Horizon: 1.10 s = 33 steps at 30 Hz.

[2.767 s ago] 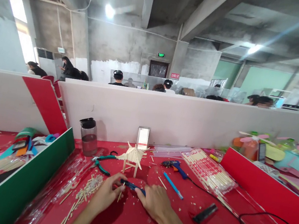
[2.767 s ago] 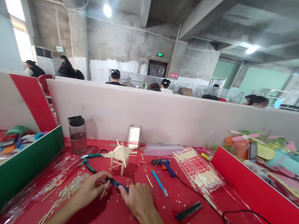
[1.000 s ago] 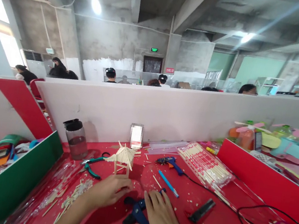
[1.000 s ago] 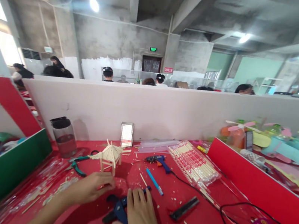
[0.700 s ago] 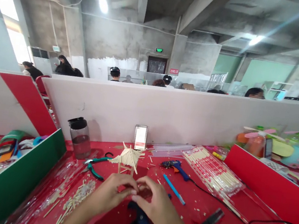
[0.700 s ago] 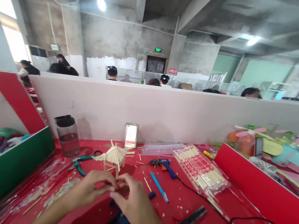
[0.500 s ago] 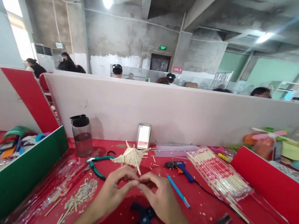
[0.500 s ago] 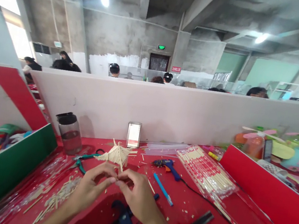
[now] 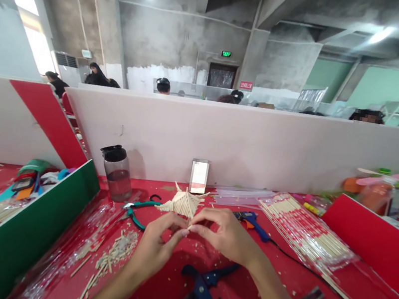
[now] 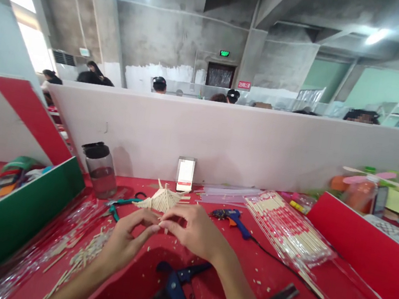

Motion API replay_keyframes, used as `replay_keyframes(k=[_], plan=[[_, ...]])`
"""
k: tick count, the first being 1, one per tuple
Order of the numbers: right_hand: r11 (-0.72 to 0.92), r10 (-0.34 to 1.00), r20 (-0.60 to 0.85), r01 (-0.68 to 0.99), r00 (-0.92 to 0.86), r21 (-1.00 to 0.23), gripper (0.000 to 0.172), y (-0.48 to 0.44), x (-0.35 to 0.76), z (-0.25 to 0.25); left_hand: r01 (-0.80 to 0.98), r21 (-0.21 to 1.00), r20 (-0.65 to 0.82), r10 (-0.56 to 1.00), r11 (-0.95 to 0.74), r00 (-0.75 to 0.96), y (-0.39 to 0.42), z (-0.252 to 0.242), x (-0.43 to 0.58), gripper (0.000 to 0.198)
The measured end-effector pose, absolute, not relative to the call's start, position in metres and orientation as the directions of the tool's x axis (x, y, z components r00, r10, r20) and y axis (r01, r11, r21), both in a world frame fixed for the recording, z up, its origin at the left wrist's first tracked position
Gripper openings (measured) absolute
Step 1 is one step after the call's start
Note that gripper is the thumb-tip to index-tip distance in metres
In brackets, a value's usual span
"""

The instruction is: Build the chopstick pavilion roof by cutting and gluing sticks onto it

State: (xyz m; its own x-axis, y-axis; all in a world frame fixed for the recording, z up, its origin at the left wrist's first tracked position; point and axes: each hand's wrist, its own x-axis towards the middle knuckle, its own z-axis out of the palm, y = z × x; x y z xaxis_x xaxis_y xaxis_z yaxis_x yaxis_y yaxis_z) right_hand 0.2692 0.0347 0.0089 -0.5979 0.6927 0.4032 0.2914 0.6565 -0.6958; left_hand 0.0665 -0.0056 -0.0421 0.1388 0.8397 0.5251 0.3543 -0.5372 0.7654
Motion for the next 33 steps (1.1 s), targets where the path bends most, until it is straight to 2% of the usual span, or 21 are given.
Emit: replay_keyframes(k=[6, 12, 17, 20, 23, 26, 33], plan=[[0.599, 0.725, 0.386, 0.247, -0.571, -0.762, 0.016, 0.037, 0.268, 0.002, 0.388, 0.74, 0.531, 0.831, -0.55, 0.165, -0.007, -0.041, 0.068, 0.022], [0.502, 0.75, 0.305, 0.205, -0.587, -0.841, 0.021, 0.036, 0.269, -0.001, 0.44, 0.62, 0.59, 0.755, -0.65, 0.284, -0.008, -0.043, 0.065, 0.016], [0.434, 0.72, 0.233, 0.163, -0.653, -0.886, 0.023, 0.036, 0.271, -0.001, 0.434, 0.537, 0.609, 0.688, -0.723, 0.394, -0.012, -0.04, 0.065, 0.018], [0.374, 0.692, 0.198, 0.111, -0.695, -0.921, 0.025, 0.037, 0.273, -0.001, 0.362, 0.596, 0.575, 0.695, -0.717, 0.431, -0.014, -0.036, 0.066, 0.018], [0.356, 0.679, 0.175, 0.111, -0.713, -0.928, 0.024, 0.036, 0.275, -0.001, 0.289, 0.72, 0.49, 0.757, -0.631, 0.432, -0.015, -0.033, 0.066, 0.02], [0.363, 0.677, 0.166, 0.129, -0.717, -0.923, 0.021, 0.036, 0.276, 0.001, 0.241, 0.796, 0.432, 0.799, -0.556, 0.418, -0.014, -0.031, 0.066, 0.024], [0.353, 0.67, 0.154, 0.129, -0.726, -0.927, 0.015, 0.035, 0.278, 0.002, 0.215, 0.815, 0.409, 0.798, -0.537, 0.442, -0.014, -0.027, 0.062, 0.024]])
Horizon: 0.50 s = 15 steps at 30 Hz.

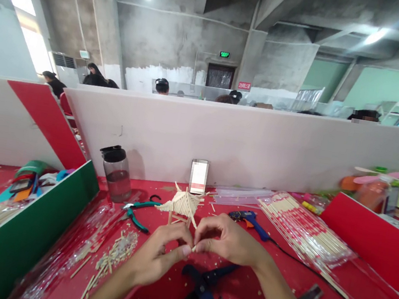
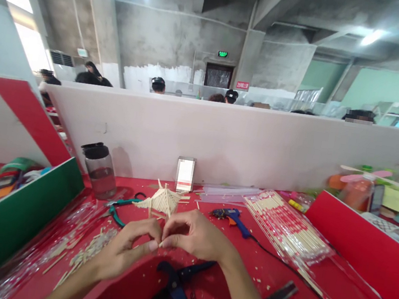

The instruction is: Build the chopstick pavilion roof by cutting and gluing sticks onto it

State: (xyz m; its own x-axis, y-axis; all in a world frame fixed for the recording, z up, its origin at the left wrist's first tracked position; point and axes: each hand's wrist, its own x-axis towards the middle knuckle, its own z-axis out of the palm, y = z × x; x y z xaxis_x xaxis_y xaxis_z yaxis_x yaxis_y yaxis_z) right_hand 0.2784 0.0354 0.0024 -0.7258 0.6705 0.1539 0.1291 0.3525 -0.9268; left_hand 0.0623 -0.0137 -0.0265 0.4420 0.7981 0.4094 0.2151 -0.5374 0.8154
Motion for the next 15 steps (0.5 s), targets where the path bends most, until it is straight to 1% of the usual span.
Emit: replay_keyframes(k=[4, 8, 11, 15], plan=[[0.355, 0.676, 0.145, 0.147, -0.722, -0.923, 0.017, 0.036, 0.279, 0.003, 0.329, 0.738, 0.404, 0.777, -0.589, 0.483, -0.015, -0.024, 0.06, 0.024], [0.356, 0.683, 0.147, 0.151, -0.716, -0.922, 0.014, 0.037, 0.28, 0.003, 0.394, 0.658, 0.442, 0.752, -0.642, 0.489, -0.015, -0.028, 0.062, 0.014], [0.347, 0.688, 0.158, 0.13, -0.709, -0.929, 0.015, 0.038, 0.279, 0.002, 0.374, 0.67, 0.473, 0.757, -0.641, 0.45, -0.014, -0.033, 0.064, 0.012], [0.343, 0.695, 0.152, 0.139, -0.703, -0.929, 0.021, 0.038, 0.278, 0.001, 0.322, 0.73, 0.463, 0.783, -0.602, 0.416, -0.013, -0.035, 0.066, 0.017]])
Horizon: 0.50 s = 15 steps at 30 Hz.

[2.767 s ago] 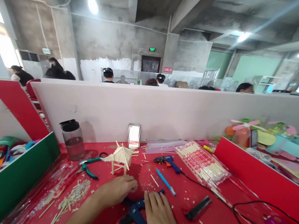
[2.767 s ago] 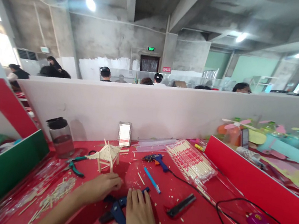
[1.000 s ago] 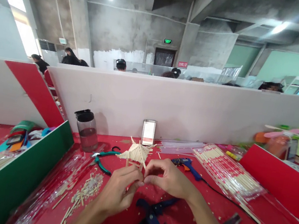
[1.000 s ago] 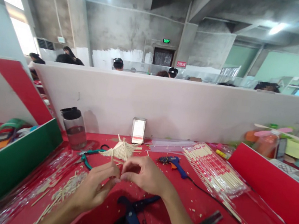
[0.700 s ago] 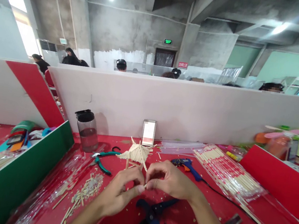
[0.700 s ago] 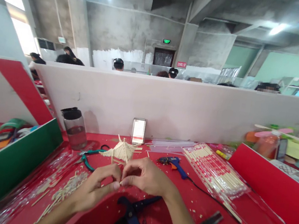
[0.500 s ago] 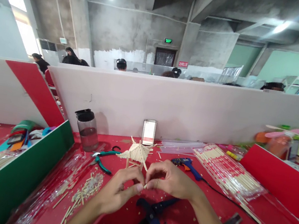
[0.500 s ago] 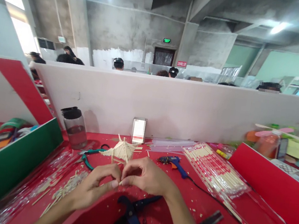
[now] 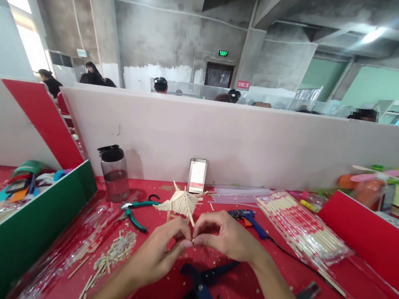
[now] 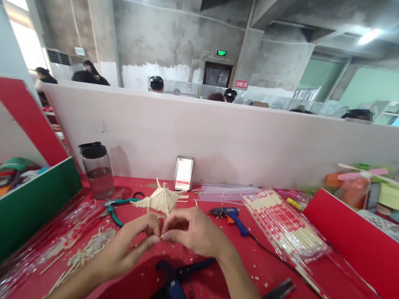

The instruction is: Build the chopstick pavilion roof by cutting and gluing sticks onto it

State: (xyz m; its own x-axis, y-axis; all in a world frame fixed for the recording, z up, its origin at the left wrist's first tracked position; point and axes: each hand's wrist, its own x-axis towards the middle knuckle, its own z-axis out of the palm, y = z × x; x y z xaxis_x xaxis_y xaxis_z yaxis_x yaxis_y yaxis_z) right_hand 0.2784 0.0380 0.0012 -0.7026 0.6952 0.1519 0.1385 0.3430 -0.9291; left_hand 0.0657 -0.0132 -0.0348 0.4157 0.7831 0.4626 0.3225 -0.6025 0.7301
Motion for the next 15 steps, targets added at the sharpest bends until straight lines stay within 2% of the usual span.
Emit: replay_keyframes(k=[4, 11, 15], plan=[[0.346, 0.686, 0.158, 0.127, -0.71, -0.93, 0.02, 0.0376, 0.2769, 0.0006, 0.299, 0.769, 0.417, 0.797, -0.566, 0.436, -0.0142, -0.034, 0.0669, 0.02], [0.354, 0.725, 0.224, 0.073, -0.651, -0.932, 0.021, 0.0398, 0.2716, -0.0051, 0.343, 0.729, 0.444, 0.79, -0.593, 0.422, -0.0158, -0.0343, 0.068, 0.021], [0.39, 0.769, 0.294, 0.052, -0.567, -0.919, 0.022, 0.0421, 0.2737, -0.0029, 0.406, 0.752, 0.338, 0.833, -0.519, 0.439, -0.0135, -0.0268, 0.0594, 0.024]])
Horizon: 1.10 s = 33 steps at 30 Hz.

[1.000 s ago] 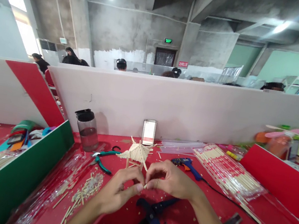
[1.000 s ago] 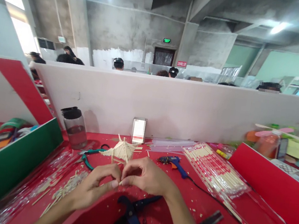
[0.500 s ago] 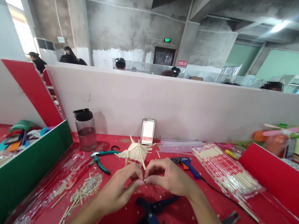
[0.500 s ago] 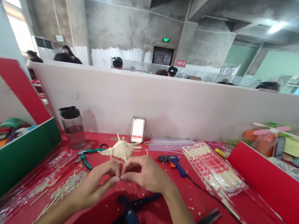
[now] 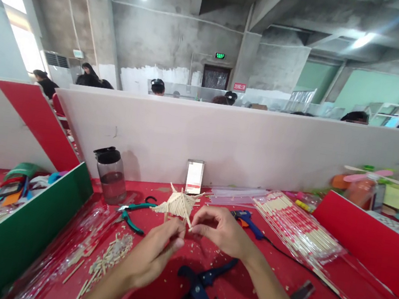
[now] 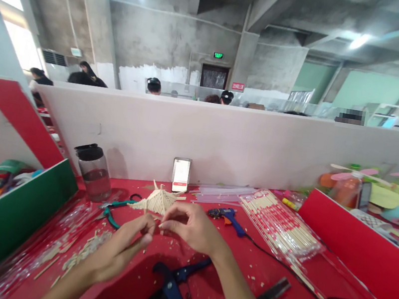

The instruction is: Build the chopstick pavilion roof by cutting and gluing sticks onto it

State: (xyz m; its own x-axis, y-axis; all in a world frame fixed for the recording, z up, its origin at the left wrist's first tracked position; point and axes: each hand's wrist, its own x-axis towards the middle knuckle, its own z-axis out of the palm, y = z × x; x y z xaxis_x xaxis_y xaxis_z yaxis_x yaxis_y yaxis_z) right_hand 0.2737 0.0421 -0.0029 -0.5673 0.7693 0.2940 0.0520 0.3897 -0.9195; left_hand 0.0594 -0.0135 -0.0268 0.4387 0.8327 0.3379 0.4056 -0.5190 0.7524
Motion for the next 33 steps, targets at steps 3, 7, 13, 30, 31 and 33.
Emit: replay_keyframes(k=[3, 7, 13, 30, 31, 33], plan=[[0.413, 0.783, 0.325, 0.052, -0.53, -0.909, 0.023, 0.042, 0.277, 0.001, 0.456, 0.741, 0.281, 0.845, -0.492, 0.455, -0.009, -0.023, 0.051, 0.036], [0.41, 0.782, 0.326, 0.043, -0.531, -0.911, 0.022, 0.04, 0.277, 0.003, 0.489, 0.693, 0.352, 0.841, -0.529, 0.411, -0.007, -0.024, 0.05, 0.04], [0.433, 0.779, 0.341, 0.058, -0.526, -0.9, 0.022, 0.041, 0.27, -0.003, 0.506, 0.632, 0.513, 0.806, -0.587, 0.294, -0.012, -0.024, 0.062, 0.011], [0.455, 0.769, 0.339, 0.091, -0.542, -0.886, 0.009, 0.041, 0.268, -0.009, 0.534, 0.626, 0.56, 0.804, -0.568, 0.199, -0.009, -0.026, 0.063, 0.015], [0.457, 0.771, 0.334, 0.105, -0.543, -0.883, 0.008, 0.04, 0.267, -0.008, 0.525, 0.636, 0.556, 0.808, -0.566, 0.197, -0.01, -0.026, 0.063, 0.015], [0.458, 0.773, 0.326, 0.123, -0.544, -0.88, 0.006, 0.039, 0.266, -0.007, 0.513, 0.647, 0.552, 0.811, -0.563, 0.194, -0.01, -0.027, 0.063, 0.015]])
